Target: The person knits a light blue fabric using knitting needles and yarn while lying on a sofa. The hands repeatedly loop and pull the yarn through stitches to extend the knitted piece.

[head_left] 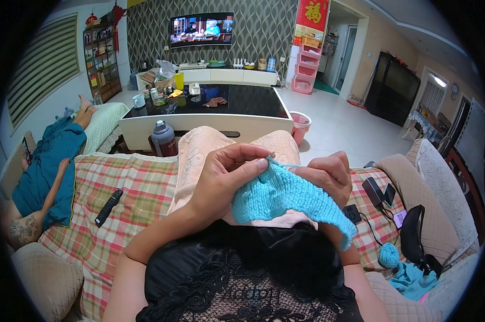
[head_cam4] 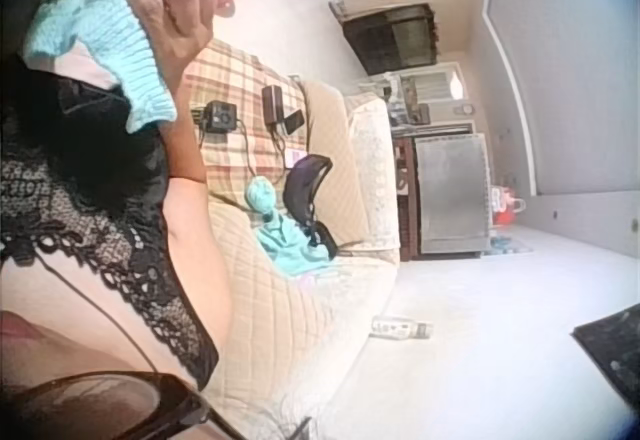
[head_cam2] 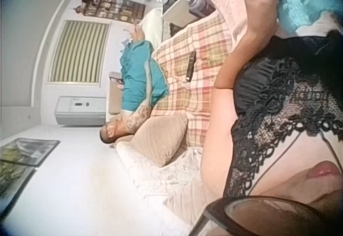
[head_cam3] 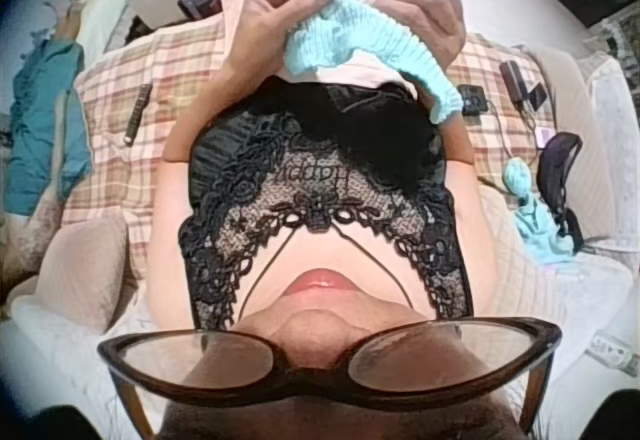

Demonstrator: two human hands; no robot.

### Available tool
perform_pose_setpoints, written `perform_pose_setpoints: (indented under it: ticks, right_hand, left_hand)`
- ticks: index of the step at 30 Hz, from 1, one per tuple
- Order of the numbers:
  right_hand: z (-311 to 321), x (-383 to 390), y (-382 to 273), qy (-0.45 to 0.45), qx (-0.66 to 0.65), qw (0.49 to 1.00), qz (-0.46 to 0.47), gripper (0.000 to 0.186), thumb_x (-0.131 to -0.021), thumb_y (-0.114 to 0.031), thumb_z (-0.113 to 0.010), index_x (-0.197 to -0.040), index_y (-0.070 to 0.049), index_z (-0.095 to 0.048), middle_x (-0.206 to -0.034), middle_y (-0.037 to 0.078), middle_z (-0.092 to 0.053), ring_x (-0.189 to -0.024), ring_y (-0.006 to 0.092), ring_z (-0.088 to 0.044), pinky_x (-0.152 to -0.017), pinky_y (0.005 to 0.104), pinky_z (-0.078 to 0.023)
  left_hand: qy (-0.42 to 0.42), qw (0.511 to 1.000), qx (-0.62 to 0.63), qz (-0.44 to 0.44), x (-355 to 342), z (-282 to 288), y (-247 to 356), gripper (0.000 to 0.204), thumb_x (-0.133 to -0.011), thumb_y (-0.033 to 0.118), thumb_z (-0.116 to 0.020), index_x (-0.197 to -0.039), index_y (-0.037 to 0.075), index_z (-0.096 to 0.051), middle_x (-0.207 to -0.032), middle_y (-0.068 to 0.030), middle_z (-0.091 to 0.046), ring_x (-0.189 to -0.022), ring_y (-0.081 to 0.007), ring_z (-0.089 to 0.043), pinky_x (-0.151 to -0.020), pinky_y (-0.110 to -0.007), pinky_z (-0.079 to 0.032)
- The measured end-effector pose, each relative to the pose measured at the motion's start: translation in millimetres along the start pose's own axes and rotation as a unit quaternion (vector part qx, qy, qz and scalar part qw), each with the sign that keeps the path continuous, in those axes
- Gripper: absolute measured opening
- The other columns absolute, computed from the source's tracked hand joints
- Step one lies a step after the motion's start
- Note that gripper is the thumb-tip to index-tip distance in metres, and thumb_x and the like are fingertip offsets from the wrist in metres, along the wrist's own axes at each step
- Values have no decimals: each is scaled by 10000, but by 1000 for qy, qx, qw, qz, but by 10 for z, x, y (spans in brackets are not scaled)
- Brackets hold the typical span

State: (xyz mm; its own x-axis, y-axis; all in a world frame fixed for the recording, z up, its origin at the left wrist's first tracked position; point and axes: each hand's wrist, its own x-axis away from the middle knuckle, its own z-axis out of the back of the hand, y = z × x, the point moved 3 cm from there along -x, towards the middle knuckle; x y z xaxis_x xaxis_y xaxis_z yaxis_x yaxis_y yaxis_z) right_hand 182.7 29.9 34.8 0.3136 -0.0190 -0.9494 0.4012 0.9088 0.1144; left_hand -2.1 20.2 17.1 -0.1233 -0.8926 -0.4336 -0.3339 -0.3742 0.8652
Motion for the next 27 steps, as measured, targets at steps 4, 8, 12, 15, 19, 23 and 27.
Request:
perform_pose_setpoints:
  ticks: [4,8,12,15,19,23,27]
  right_hand:
    - [4,-19,-9,1,7,1000,9,336,-582,-269,-798,-887,-156,-712,-756,-38,-546,-728,127,-487,-616,259,-424]
    - [-1,-18,-46,8,15,1000,1,333,-580,-274,-793,-881,-153,-717,-750,-35,-547,-724,127,-489,-602,263,-427]
    - [-9,-14,-53,18,28,999,11,332,-579,-277,-788,-875,-151,-710,-754,-37,-554,-704,126,-476,-580,254,-419]
    - [-20,-34,-116,24,47,999,15,322,-574,-267,-780,-863,-149,-701,-751,-39,-553,-686,125,-460,-567,246,-407]
    - [-51,-14,-111,33,80,996,32,307,-571,-260,-766,-847,-147,-691,-748,-37,-546,-672,129,-448,-556,244,-395]
    - [-76,6,-89,30,93,994,38,272,-595,-244,-754,-838,-142,-684,-749,-25,-546,-670,142,-454,-556,252,-397]
    - [-72,-53,-62,7,130,991,-16,243,-663,-248,-745,-849,-114,-661,-795,38,-562,-709,181,-512,-585,287,-434]
  left_hand:
    - [-1,999,-23,-42,3,0,3,183,-832,73,-634,-1003,9,-627,-912,-67,-653,-793,-77,-601,-743,-229,-502]
    - [4,998,-28,-57,20,3,10,169,-843,80,-633,-992,1,-623,-891,-54,-646,-788,-66,-591,-737,-209,-490]
    - [8,998,-12,-54,27,5,2,156,-848,84,-635,-976,-3,-618,-875,-44,-643,-781,-60,-587,-736,-198,-485]
    - [10,999,-5,-38,20,12,-17,153,-847,85,-638,-972,-1,-616,-868,-46,-643,-779,-61,-588,-728,-198,-489]
    - [6,1000,12,-18,13,-9,-28,153,-848,91,-639,-970,2,-614,-875,-54,-645,-780,-65,-592,-739,-210,-496]
    - [1,1000,-2,-14,21,-43,-16,156,-846,90,-633,-971,0,-607,-870,-59,-644,-782,-73,-596,-741,-223,-499]
    - [-27,999,-16,-31,19,-45,-40,165,-845,76,-633,-988,-6,-620,-915,-75,-653,-817,-89,-610,-762,-227,-503]
